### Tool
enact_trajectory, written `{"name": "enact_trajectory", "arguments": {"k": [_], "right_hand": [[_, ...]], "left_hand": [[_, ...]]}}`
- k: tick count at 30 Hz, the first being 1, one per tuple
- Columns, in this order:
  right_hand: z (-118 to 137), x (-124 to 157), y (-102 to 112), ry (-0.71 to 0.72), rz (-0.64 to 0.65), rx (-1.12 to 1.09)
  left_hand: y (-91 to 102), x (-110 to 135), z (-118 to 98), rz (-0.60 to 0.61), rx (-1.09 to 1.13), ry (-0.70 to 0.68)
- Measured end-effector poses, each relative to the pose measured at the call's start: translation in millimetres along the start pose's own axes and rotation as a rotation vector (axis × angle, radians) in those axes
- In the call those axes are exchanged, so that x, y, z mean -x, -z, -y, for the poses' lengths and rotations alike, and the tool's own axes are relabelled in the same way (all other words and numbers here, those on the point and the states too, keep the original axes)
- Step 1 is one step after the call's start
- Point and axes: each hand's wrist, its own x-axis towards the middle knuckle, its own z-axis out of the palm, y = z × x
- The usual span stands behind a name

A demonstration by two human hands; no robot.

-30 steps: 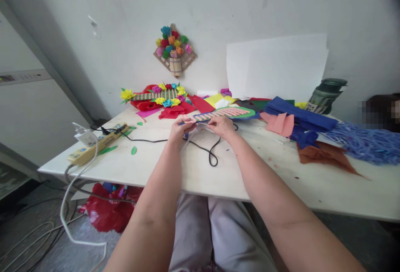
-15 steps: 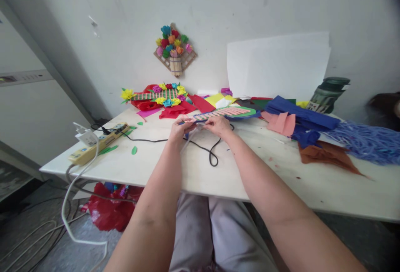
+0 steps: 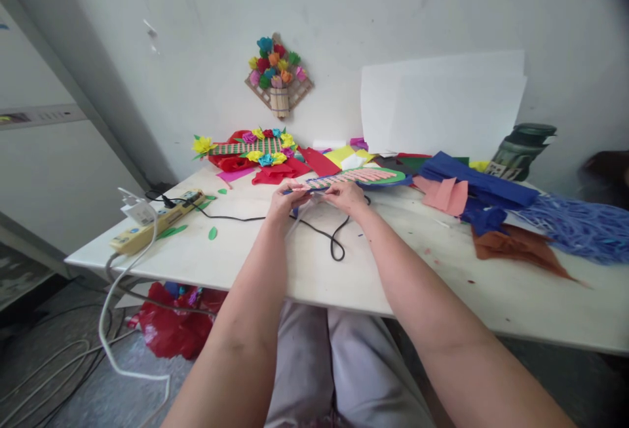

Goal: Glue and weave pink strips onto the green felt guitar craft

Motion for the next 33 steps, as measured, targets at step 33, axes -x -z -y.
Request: {"name": "enact_trajectory", "arguments": {"k": [33], "right_hand": [[49.7,-7.0,62.9,0.1,0.299,0.431]], "left_hand": [[-5.8,4.7,-8.5,0.089,0.078,0.103]]}}
